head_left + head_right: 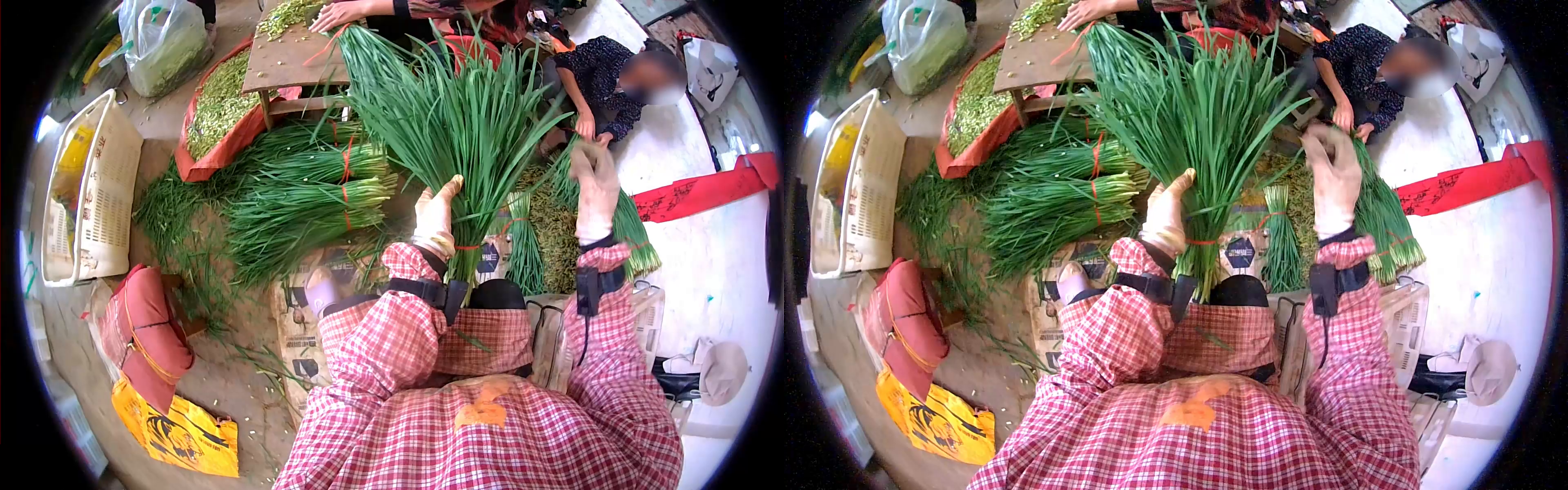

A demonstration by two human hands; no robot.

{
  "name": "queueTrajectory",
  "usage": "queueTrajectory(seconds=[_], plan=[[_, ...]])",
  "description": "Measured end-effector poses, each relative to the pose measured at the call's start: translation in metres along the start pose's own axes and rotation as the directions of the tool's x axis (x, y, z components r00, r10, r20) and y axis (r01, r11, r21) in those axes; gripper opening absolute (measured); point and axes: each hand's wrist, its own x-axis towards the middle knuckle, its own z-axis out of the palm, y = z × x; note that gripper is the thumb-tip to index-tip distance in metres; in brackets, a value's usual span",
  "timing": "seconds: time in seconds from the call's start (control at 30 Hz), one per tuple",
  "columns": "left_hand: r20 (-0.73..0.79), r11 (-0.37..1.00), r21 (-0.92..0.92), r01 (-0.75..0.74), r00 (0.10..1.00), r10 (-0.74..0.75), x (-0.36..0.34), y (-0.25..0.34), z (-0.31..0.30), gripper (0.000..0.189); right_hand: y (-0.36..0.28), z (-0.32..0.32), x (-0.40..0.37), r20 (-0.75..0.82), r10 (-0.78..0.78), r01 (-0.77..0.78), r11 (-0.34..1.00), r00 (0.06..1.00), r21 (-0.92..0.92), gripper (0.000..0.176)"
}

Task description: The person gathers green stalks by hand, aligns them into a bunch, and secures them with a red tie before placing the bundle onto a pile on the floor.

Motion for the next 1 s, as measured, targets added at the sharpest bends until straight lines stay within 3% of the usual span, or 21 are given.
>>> queueTrajectory(seconds=[0.03,0.07,0.1,0.17,0.23,0.27,0.3,0.4,0.63,0.73,0.83,0.93,1.0], plan=[[0.007,1.0,-0.002,0.004,1.0,-0.004,-0.004,0.002,0.003,0.038,-0.014,0.002,0.013,0.077,-0.199,0.205,0.975,0.977,-0.082,0.016],[0.013,1.0,-0.006,0.006,1.0,-0.006,-0.011,0.009,0.007,0.038,-0.029,0.009,0.024,0.123,-0.348,0.356,0.933,0.929,-0.048,0.015],[0.019,1.0,-0.01,0.008,1.0,-0.008,-0.015,0.012,0.009,0.037,-0.038,0.011,0.039,0.224,-0.413,0.452,0.876,0.883,-0.17,0.013],[0.018,1.0,0.012,-0.002,1.0,0.001,-0.01,0.008,0.005,0.03,-0.047,0.015,0.066,0.446,-0.551,0.702,0.633,0.705,-0.326,0.019],[0.018,0.999,0.041,-0.004,1.0,0.003,-0.004,0.005,0.002,0.022,-0.044,0.021,0.084,0.638,-0.331,0.671,0.618,0.695,-0.41,0.03],[0.009,0.999,0.045,0.007,1.0,-0.007,-0.002,0.004,0.001,0.022,-0.037,0.022,0.09,0.719,-0.247,0.691,0.585,0.65,-0.424,0.046],[-0.001,0.999,0.048,0.017,1.0,-0.017,0.0,0.002,0.001,0.021,-0.032,0.026,0.094,0.77,-0.196,0.73,0.52,0.607,-0.443,0.056],[-0.006,0.998,0.043,0.038,0.999,-0.037,-0.006,0.007,0.007,0.02,-0.029,0.033,0.094,0.82,0.006,0.69,0.536,0.572,-0.486,0.067],[-0.004,0.998,0.059,-0.008,1.0,0.008,-0.004,0.004,0.005,0.018,-0.01,0.033,0.088,0.837,-0.044,0.585,0.735,0.545,-0.342,0.061],[-0.01,0.999,0.052,0.01,1.0,-0.009,-0.008,0.007,0.007,0.018,-0.007,0.036,0.089,0.805,-0.012,0.475,0.813,0.593,-0.338,0.063],[0.005,0.998,0.02,0.058,0.998,-0.058,-0.015,0.013,0.011,0.019,-0.011,0.036,0.087,0.781,-0.118,0.52,0.804,0.614,-0.288,0.064],[0.021,0.998,0.003,0.065,0.998,-0.066,-0.017,0.014,0.013,0.019,-0.018,0.038,0.088,0.808,0.029,0.342,0.896,0.589,-0.282,0.062],[0.016,0.999,0.015,0.052,0.998,-0.052,-0.016,0.012,0.013,0.019,-0.02,0.04,0.089,0.815,0.071,0.326,0.894,0.576,-0.308,0.059]])
